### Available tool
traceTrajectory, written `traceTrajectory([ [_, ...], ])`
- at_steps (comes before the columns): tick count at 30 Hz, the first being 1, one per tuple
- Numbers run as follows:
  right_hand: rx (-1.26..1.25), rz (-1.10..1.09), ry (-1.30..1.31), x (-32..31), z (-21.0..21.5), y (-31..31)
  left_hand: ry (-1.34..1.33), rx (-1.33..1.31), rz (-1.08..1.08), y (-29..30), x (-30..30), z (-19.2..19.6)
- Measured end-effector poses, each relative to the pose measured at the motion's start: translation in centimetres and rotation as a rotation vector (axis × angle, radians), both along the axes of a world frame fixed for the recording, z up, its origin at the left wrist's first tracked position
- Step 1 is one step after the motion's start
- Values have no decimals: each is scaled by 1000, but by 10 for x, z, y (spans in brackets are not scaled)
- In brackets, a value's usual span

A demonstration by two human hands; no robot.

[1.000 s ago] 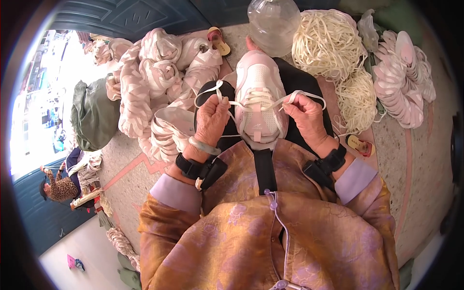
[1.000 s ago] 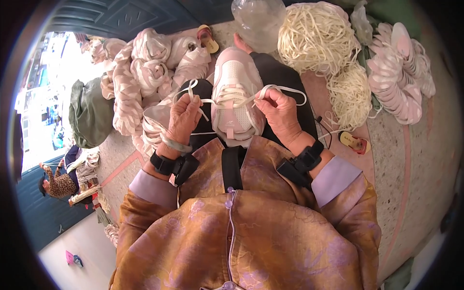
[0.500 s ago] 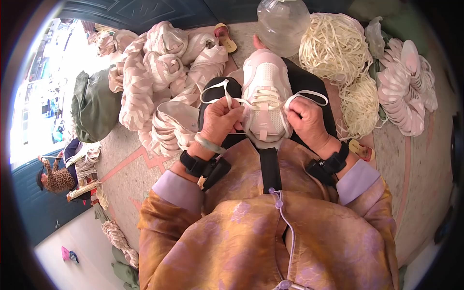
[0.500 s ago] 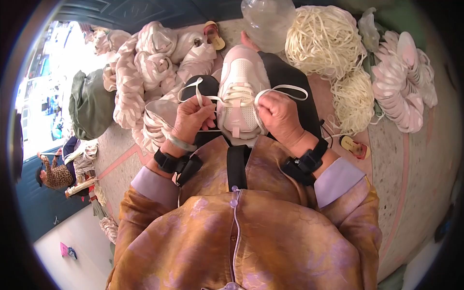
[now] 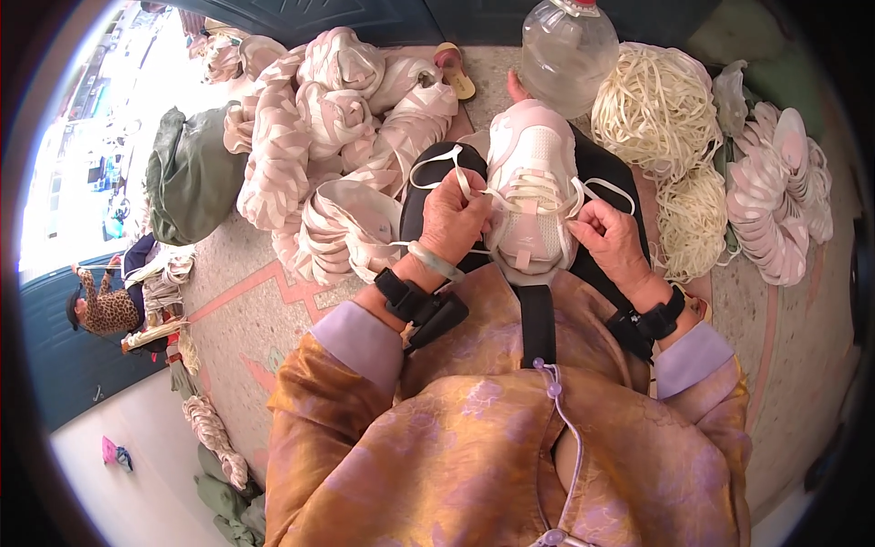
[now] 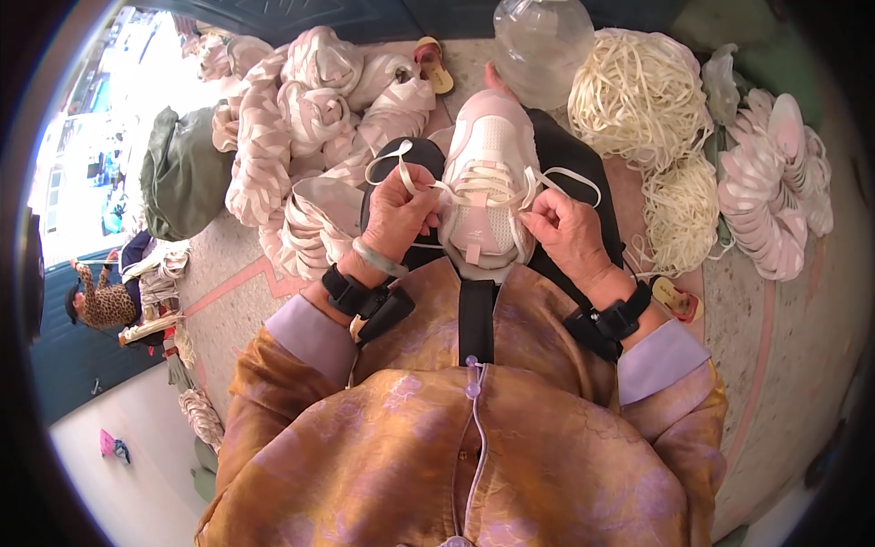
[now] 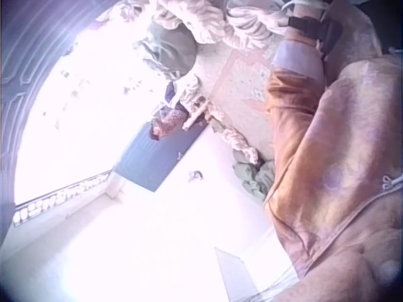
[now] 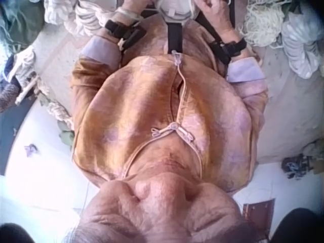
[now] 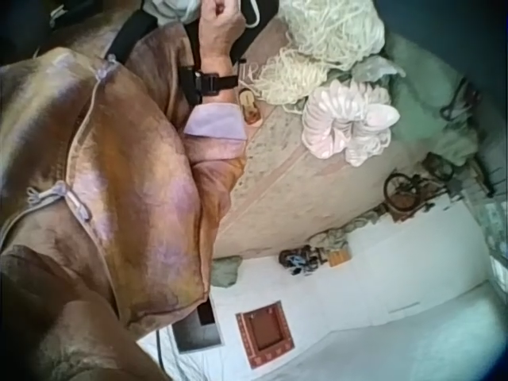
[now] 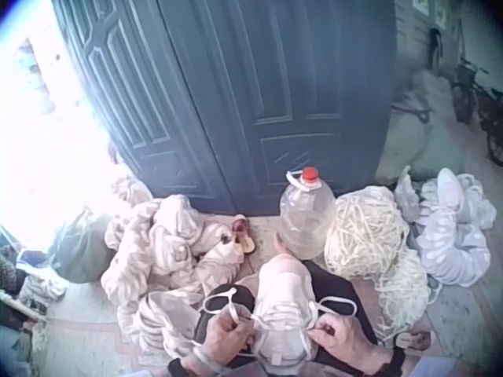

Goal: Lacing laces into new sneakers.

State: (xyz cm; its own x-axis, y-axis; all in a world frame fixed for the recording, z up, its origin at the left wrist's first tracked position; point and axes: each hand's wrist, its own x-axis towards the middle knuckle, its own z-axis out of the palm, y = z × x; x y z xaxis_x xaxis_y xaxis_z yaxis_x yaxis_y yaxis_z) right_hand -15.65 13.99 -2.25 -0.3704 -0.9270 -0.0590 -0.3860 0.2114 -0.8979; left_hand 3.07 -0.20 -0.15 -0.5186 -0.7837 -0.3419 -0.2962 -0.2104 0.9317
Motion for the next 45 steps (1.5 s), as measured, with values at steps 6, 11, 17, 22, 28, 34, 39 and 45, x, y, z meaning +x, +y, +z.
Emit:
traceTrajectory([
  [6, 23, 46, 48, 0, 0, 4, -94, -46, 3, -1, -3, 2],
  [11, 24, 64, 13, -1, 3, 3, -157, -115, -33, 1, -3, -5],
  [17, -77, 20, -14, 0, 20, -3, -308, -407, -170, -6, -8, -9],
  [22, -233, 122, 198, 6, 37, -18, -392, -528, -237, -2, 3, 21],
  [28, -305, 244, 488, 28, 34, -33, -123, -946, -476, 14, 9, 15],
  [34, -320, 303, 594, 45, 21, -47, -345, -811, -517, 14, 8, 13],
  [39, -227, 224, 640, 51, 15, -50, -462, -766, -507, 16, 8, 20],
  [45, -269, 206, 624, 51, 6, -46, -432, -924, -525, 16, 6, 13],
])
